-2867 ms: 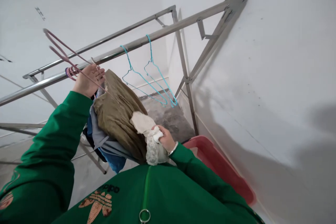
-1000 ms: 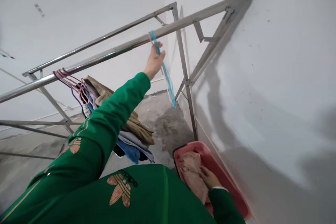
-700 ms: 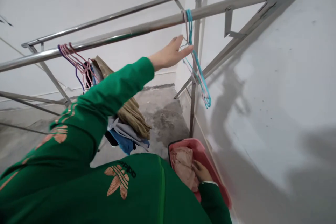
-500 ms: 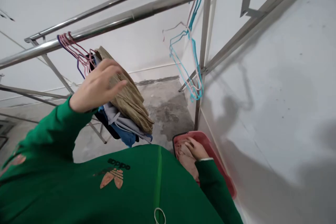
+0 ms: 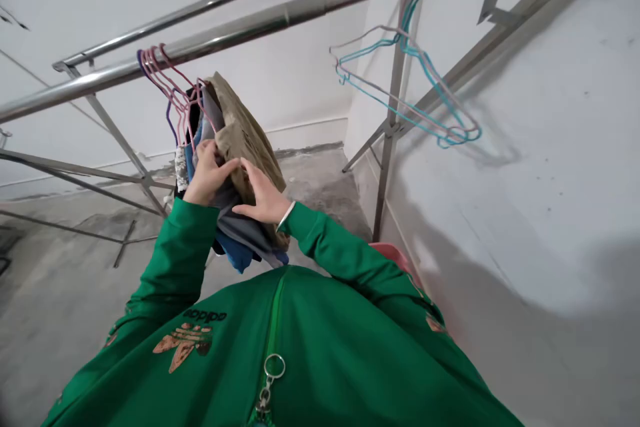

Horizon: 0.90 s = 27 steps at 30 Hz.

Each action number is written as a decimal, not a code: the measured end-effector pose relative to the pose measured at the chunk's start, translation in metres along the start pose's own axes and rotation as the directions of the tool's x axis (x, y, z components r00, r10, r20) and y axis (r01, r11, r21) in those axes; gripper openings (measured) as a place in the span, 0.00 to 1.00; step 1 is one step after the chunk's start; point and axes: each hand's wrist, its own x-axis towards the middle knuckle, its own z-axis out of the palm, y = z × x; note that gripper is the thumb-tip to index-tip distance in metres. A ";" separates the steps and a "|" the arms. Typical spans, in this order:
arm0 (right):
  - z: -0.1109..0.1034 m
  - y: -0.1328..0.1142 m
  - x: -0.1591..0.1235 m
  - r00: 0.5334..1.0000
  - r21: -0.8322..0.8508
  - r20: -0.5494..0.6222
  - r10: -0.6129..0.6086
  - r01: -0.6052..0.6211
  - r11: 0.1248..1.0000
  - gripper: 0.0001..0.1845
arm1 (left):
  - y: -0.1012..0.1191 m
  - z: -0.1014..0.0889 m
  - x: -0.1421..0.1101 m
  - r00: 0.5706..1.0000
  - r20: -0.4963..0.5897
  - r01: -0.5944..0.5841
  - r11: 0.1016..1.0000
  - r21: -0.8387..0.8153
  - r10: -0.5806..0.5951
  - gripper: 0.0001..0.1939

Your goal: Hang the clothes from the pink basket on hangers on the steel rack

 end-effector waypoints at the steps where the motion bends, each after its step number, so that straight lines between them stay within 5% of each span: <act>1: 0.007 0.002 0.001 1.000 -0.029 -0.027 -0.001 0.000 1.000 0.59 | -0.004 0.001 -0.001 1.000 -0.002 0.012 1.000 0.027 -0.012 0.19; 4: 0.020 0.006 -0.002 0.993 -0.087 -0.117 0.032 -0.042 0.995 0.63 | -0.001 0.000 -0.013 0.999 0.017 0.036 0.982 0.184 -0.040 0.10; 7: 0.023 0.004 -0.007 0.983 -0.058 -0.171 0.061 -0.071 0.996 0.63 | 0.019 0.000 -0.036 0.995 0.007 -0.087 0.875 0.477 0.096 0.16; 13: 0.008 -0.002 -0.027 0.966 -0.006 -0.254 0.036 -0.039 0.999 0.35 | 0.074 0.003 -0.082 0.885 0.302 -0.466 0.659 0.590 0.355 0.11; 17: -0.008 0.004 -0.046 0.927 -0.018 -0.366 0.081 -0.094 0.995 0.15 | 0.076 -0.001 -0.086 0.854 0.412 -0.492 0.751 0.441 0.318 0.13; 21: -0.015 0.011 -0.054 0.899 0.083 -0.365 0.241 -0.226 0.971 0.10 | 0.063 -0.005 -0.061 0.838 0.499 -0.355 0.916 0.189 0.222 0.13; 25: -0.017 0.013 -0.068 0.929 0.240 -0.152 0.336 -0.295 0.925 0.09 | 0.077 -0.052 -0.035 0.929 0.306 -0.284 0.932 0.227 0.209 0.19; 27: -0.020 0.012 -0.083 0.894 0.338 -0.175 0.412 -0.339 0.878 0.07 | 0.094 -0.100 -0.032 0.900 0.316 -0.380 0.896 0.229 0.300 0.19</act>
